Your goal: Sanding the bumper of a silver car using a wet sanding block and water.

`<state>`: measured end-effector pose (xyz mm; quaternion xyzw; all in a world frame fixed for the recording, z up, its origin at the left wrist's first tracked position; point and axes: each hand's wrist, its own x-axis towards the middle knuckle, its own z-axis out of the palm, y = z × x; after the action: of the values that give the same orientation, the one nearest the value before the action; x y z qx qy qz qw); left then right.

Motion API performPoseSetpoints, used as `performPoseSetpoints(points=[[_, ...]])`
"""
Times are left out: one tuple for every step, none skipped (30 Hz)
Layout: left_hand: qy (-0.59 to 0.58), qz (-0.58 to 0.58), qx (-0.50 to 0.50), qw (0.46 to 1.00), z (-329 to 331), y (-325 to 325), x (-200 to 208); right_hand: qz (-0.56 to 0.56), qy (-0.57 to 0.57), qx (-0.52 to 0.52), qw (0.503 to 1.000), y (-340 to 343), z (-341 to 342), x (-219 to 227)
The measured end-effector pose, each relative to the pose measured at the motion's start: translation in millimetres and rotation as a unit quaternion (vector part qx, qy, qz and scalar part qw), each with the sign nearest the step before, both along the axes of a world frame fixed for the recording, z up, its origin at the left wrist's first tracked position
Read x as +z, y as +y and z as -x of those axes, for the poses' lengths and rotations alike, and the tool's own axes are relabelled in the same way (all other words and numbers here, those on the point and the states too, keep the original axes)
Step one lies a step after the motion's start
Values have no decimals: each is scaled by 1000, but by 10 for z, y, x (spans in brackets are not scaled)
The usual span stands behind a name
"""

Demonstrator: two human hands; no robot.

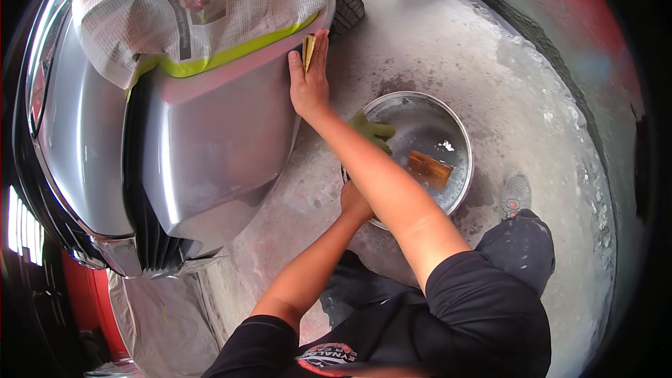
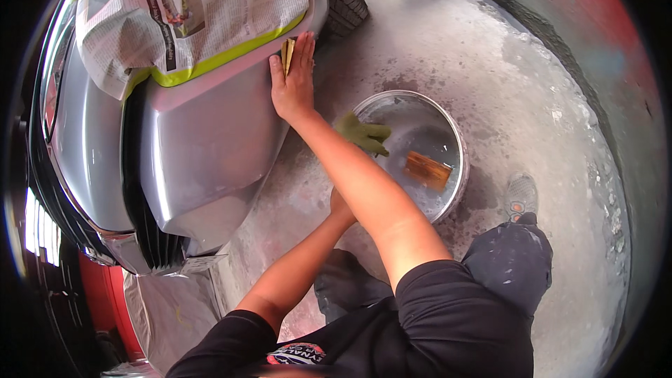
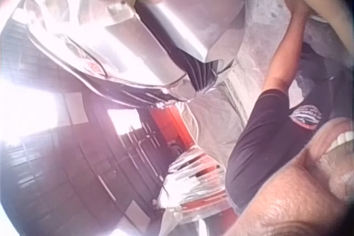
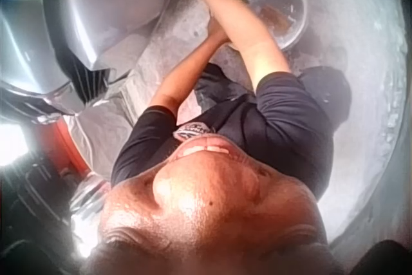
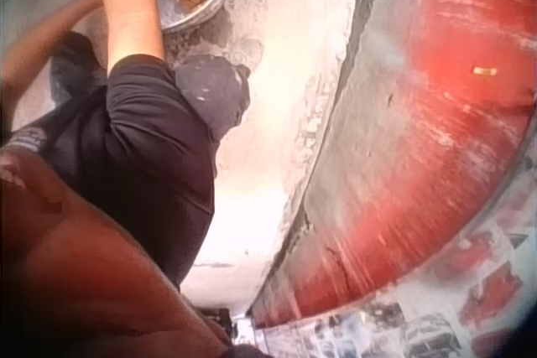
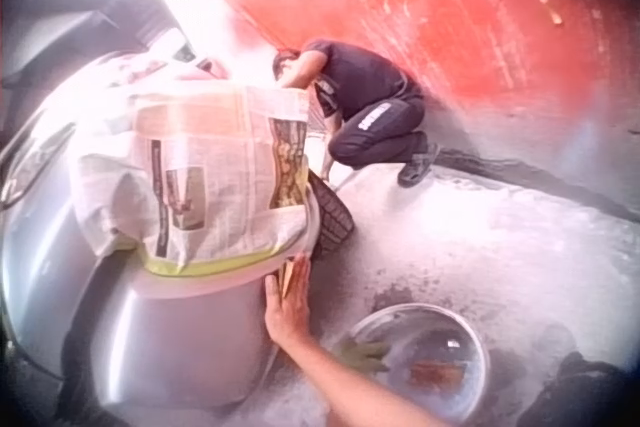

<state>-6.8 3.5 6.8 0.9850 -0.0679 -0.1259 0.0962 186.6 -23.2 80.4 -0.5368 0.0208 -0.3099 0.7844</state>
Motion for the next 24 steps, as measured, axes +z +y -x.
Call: performPoseSetpoints(points=[[9,-4,-4,1000,-4,-33,41,0,-1,-1,1000,-22,-24,-11],[19,-8,-7,1000,-12,-51,59,0,-1,-2,1000,-35,-42,-21],[20,-8,-4,1000,-14,-43,38,3,-8,-8,1000,-24,-32,-27],[7,6,2,1000,-19,-24,-10,4,-7,-5,1000,4,-4,-33],[-6,19,8,1000,-10,0,-65,16,-10,-11,1000,33,29,-41],[-6,19,10,1000,9,39,-117,28,-14,-18,999,64,59,-34],[-52,42,3,998,38,84,-178,28,-14,-16,999,109,119,-30],[-98,66,-4,993,52,132,-254,27,-16,1,1000,169,214,-29],[-100,66,-2,993,9,237,-406,26,-19,18,999,228,311,-7],[-54,77,-37,995,-66,355,-606,27,-20,18,999,256,401,15],[-6,89,-73,993,-120,409,-713,26,-17,39,999,281,495,23],[-4,93,-76,993,-151,300,-672,28,-11,56,998,269,583,-9],[18,71,-55,996,-165,133,-507,29,-8,65,997,272,684,-26],[37,47,-31,998,-143,-2,-314,30,-8,66,997,318,809,-34],[14,-1,-19,1000,-88,-119,-125,44,-14,73,996,357,947,-34],[10,0,-17,1000,-72,-115,-70,57,-23,80,995,413,1093,-13],[6,-14,-9,1000,-59,-106,-26,59,-27,82,995,480,1274,11],[2,-23,-4,1000,-54,-127,-14,83,-28,83,993,521,1453,-3],[-3,-23,-13,1000,-44,-136,-1,106,-29,85,990,525,1569,-4],[-5,-19,-15,1000,-38,-136,-4,111,-31,83,990,518,1622,-8],[-3,-15,-17,1000,-42,-114,-10,120,-25,95,988,513,1657,9],[-1,-11,-18,1000,-48,-97,-20,129,-20,107,986,511,1666,21],[-4,-10,-17,1000,-54,-86,-37,131,-23,107,985,504,1620,23],[-4,-11,-19,1000,-65,-105,-53,127,-24,87,988,463,1517,16]])
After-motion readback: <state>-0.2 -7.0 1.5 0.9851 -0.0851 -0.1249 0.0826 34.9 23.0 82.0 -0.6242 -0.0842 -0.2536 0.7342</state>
